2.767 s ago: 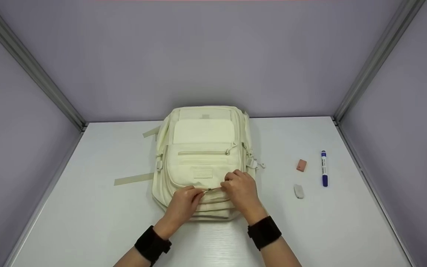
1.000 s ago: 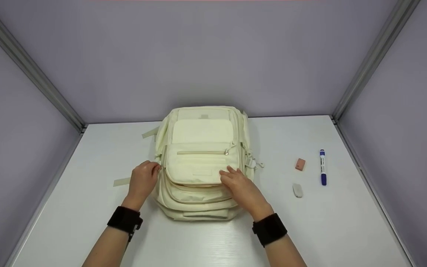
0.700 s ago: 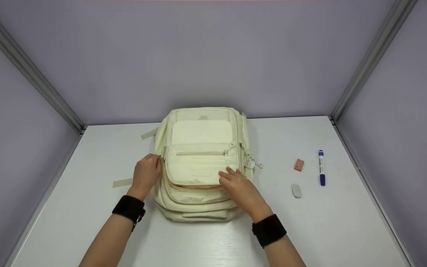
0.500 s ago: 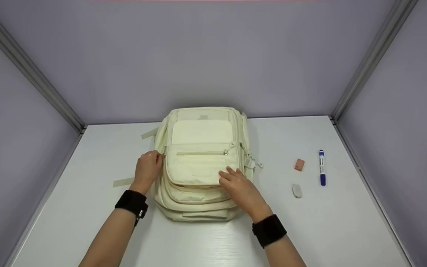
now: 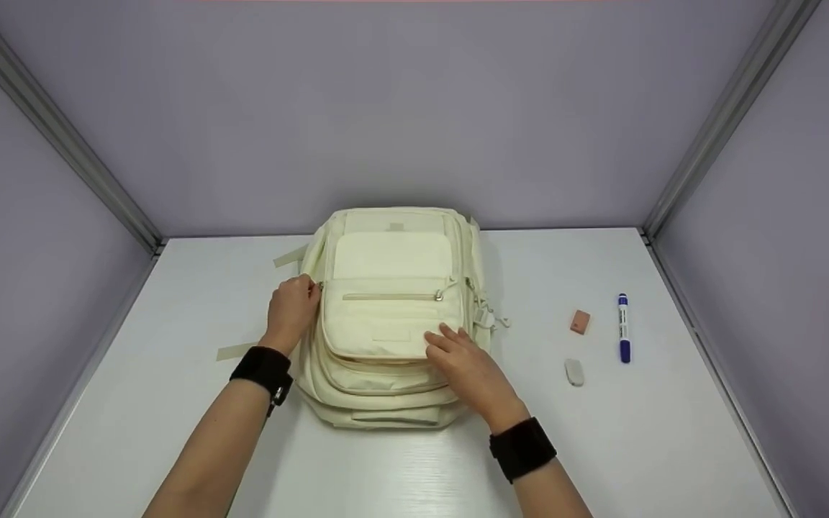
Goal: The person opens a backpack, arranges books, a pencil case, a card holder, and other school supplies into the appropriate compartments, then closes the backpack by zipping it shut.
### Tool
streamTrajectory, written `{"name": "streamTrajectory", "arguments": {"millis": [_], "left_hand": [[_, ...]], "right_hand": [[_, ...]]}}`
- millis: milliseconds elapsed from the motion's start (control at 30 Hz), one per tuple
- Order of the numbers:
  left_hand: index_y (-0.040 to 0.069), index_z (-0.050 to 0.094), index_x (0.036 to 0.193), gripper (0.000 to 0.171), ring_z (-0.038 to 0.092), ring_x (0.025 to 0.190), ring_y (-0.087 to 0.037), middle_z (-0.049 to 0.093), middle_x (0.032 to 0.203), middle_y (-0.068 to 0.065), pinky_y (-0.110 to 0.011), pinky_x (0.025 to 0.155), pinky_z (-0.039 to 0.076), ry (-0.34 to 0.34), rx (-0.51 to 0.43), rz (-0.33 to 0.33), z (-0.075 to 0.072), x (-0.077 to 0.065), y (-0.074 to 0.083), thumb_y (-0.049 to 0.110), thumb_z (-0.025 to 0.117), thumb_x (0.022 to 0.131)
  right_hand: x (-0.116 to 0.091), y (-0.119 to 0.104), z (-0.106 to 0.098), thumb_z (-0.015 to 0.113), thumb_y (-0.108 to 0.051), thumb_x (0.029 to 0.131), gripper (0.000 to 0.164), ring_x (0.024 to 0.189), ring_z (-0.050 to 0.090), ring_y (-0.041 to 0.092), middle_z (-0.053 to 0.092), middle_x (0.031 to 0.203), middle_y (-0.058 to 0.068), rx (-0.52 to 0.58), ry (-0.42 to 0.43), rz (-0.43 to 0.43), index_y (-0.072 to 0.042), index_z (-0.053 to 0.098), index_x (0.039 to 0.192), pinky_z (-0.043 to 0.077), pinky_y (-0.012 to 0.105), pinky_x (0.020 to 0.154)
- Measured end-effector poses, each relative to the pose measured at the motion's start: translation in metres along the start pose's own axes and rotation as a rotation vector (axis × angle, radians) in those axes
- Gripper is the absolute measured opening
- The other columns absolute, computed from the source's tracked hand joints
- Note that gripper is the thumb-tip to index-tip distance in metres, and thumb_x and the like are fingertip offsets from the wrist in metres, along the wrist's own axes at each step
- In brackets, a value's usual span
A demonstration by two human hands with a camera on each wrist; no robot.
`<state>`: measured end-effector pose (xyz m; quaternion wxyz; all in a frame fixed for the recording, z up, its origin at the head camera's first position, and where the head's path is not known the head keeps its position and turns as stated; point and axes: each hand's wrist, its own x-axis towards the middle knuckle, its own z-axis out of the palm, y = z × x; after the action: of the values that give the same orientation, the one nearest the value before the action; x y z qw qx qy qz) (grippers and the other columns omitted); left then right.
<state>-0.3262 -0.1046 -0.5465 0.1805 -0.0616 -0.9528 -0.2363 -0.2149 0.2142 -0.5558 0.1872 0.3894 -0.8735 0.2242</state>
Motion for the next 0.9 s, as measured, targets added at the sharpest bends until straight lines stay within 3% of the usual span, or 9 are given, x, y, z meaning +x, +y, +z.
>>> {"name": "streamTrajectory", "arguments": {"millis": [267,500,600,700,800,900], "left_hand": [[-0.001,0.061,0.085,0.025,0.065,0.065,-0.036,0.064,0.075,-0.019,-0.047,0.057,0.052,-0.069,-0.006,-0.110,-0.001,0.005,0.001,0.017,0.056,0.101],[0.003,0.061,0.088,0.023,0.063,0.060,-0.033,0.063,0.073,-0.016,-0.046,0.052,0.050,-0.086,0.049,-0.083,-0.006,-0.005,0.000,0.020,0.054,0.102],[0.000,0.062,0.096,0.018,0.062,0.061,-0.031,0.061,0.077,-0.016,-0.043,0.052,0.050,-0.037,0.097,-0.004,-0.008,-0.014,0.000,0.017,0.056,0.101],[-0.001,0.063,0.110,0.018,0.063,0.074,-0.031,0.061,0.092,-0.017,-0.043,0.061,0.052,0.053,0.111,0.097,-0.011,-0.024,0.003,0.014,0.057,0.100],[0.001,0.062,0.120,0.024,0.062,0.096,-0.033,0.060,0.109,-0.018,-0.045,0.081,0.051,0.122,0.007,0.226,-0.016,-0.037,0.008,0.013,0.056,0.100],[0.003,0.062,0.125,0.029,0.056,0.116,-0.032,0.058,0.123,-0.017,-0.045,0.099,0.043,0.104,-0.157,0.392,-0.022,-0.053,0.015,0.019,0.056,0.101]], "right_hand": [[0.003,0.003,0.000,0.070,0.009,0.085,0.019,0.124,0.053,0.038,0.061,0.129,0.014,0.002,0.009,-0.014,-0.007,0.059,0.090,0.042,0.053,0.098],[-0.001,0.006,0.000,0.071,0.009,0.084,0.028,0.122,0.055,0.039,0.063,0.126,0.014,0.031,0.033,-0.004,-0.003,0.066,0.108,0.042,0.054,0.098],[-0.002,0.005,-0.003,0.070,0.008,0.085,0.035,0.121,0.055,0.038,0.063,0.126,0.015,0.038,0.035,0.030,-0.002,0.065,0.119,0.043,0.052,0.097],[0.000,0.003,-0.007,0.069,0.006,0.088,0.037,0.120,0.056,0.038,0.063,0.126,0.016,0.031,0.040,0.063,-0.003,0.064,0.124,0.046,0.050,0.093],[0.004,0.000,-0.011,0.067,0.005,0.090,0.034,0.119,0.058,0.036,0.063,0.126,0.016,0.017,0.056,0.071,-0.004,0.065,0.123,0.048,0.049,0.092],[0.009,0.000,-0.017,0.067,0.006,0.089,0.033,0.115,0.060,0.034,0.066,0.120,0.014,0.008,0.095,0.055,-0.004,0.066,0.120,0.048,0.047,0.094]]}}
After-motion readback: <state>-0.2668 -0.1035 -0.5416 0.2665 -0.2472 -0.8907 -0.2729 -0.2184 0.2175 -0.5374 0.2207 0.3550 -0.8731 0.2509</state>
